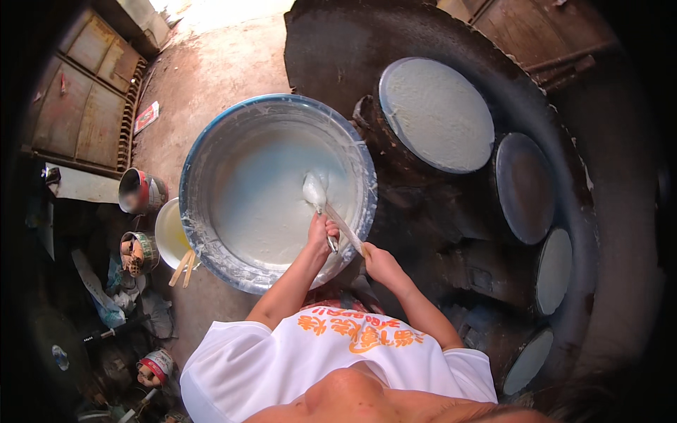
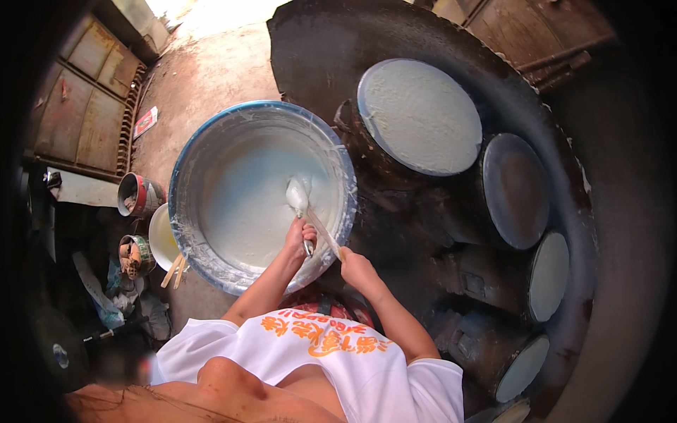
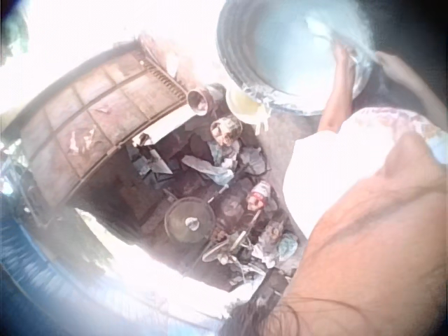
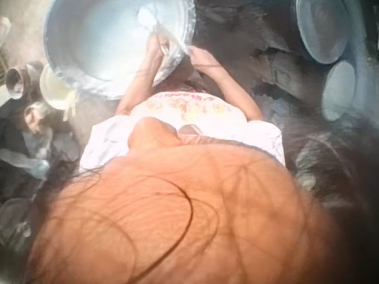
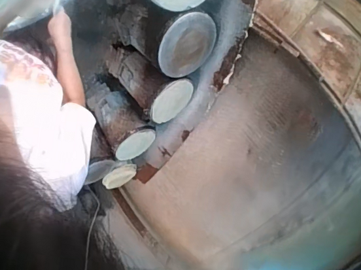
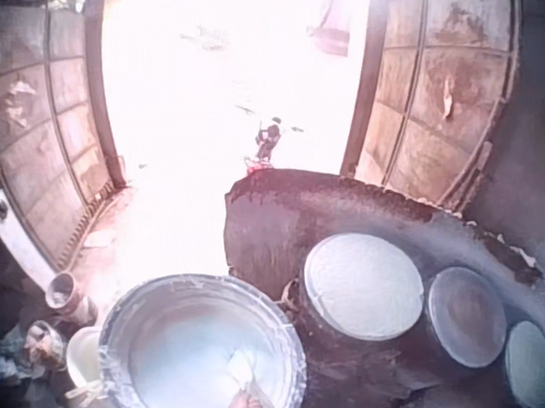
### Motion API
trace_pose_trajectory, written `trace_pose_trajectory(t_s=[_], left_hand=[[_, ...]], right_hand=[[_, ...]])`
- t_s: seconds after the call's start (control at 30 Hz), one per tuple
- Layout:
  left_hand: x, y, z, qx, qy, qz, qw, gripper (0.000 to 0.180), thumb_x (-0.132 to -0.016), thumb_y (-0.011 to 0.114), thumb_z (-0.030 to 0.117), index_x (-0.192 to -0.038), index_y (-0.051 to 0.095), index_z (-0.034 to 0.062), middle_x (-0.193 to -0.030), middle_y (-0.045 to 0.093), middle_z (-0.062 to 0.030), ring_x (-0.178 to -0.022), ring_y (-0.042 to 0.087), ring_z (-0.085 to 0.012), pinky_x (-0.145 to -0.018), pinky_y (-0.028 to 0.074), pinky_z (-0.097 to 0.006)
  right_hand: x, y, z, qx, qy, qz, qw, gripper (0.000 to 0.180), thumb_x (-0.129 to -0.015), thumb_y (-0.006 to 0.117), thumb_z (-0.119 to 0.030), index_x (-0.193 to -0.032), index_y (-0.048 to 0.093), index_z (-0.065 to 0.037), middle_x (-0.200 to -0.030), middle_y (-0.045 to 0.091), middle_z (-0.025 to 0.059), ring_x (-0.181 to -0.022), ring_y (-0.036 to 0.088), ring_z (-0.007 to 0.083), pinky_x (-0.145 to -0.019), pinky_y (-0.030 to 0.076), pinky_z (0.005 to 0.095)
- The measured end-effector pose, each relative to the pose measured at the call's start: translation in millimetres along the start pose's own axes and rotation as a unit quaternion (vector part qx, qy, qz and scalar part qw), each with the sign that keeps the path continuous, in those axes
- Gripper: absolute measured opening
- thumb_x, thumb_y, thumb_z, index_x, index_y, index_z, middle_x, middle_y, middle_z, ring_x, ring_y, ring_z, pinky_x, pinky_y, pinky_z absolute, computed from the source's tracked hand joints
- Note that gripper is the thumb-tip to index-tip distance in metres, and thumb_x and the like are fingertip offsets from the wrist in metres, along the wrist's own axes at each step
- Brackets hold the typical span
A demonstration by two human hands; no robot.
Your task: The person pours thin batter onto multiple heated round hotplates using a ladle, spreads it into a thin circle with a stick, and peels off the cooked wrappers by hand.
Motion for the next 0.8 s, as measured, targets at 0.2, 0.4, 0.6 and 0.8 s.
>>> trace_pose_trajectory(t_s=[0.2,0.4,0.6,0.8], left_hand=[[76.2,47.4,-9.1,0.141,-0.077,-0.182,0.97,0.033,-0.097,0.044,0.024,-0.067,0.039,0.0096,-0.055,0.037,0.0019,-0.042,0.036,-0.0086,-0.038,0.035,-0.023],[247.8,141.3,2.1,0.097,-0.173,-0.459,0.866,0.039,-0.1,0.039,0.031,-0.068,0.035,0.0091,-0.051,0.032,0.0019,-0.038,0.033,-0.0074,-0.033,0.031,-0.021],[374.0,240.0,38.3,-0.134,-0.045,-0.651,0.745,0.034,-0.1,0.037,0.026,-0.072,0.034,0.0068,-0.057,0.034,-0.0005,-0.036,0.033,-0.0062,-0.028,0.031,-0.019],[366.9,197.7,84.2,-0.073,-0.022,-0.593,0.802,0.034,-0.101,0.034,0.03,-0.078,0.042,0.0064,-0.058,0.039,0.0011,-0.038,0.036,-0.0052,-0.03,0.033,-0.02]], right_hand=[[47.5,-55.9,-30.8,-0.404,0.156,-0.153,0.888,0.035,-0.097,0.04,-0.017,-0.132,0.044,-0.013,-0.062,0.049,0.0034,-0.045,0.043,0.0102,-0.04,0.036,0.0243],[68.3,-129.8,-90.2,-0.564,-0.012,-0.17,0.808,0.041,-0.098,0.043,-0.019,-0.138,0.036,-0.014,-0.061,0.045,0.0012,-0.042,0.035,0.0056,-0.037,0.031,0.0199],[89.4,-227.3,-193.7,-0.608,-0.207,-0.112,0.758,0.042,-0.097,0.046,-0.019,-0.137,0.04,-0.013,-0.058,0.046,0.0053,-0.038,0.033,0.0073,-0.035,0.029,0.0209],[75.4,-165.4,-181.7,-0.629,-0.198,-0.103,0.744,0.038,-0.094,0.051,-0.022,-0.131,0.046,-0.011,-0.058,0.05,0.0064,-0.036,0.038,0.0089,-0.033,0.03,0.0229]])
Point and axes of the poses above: each hand's wrist, its own x-axis away from the middle knuckle, its own y-axis out of the palm, z = x × y, the point moved 3 cm from there along -x, towards the middle knuckle
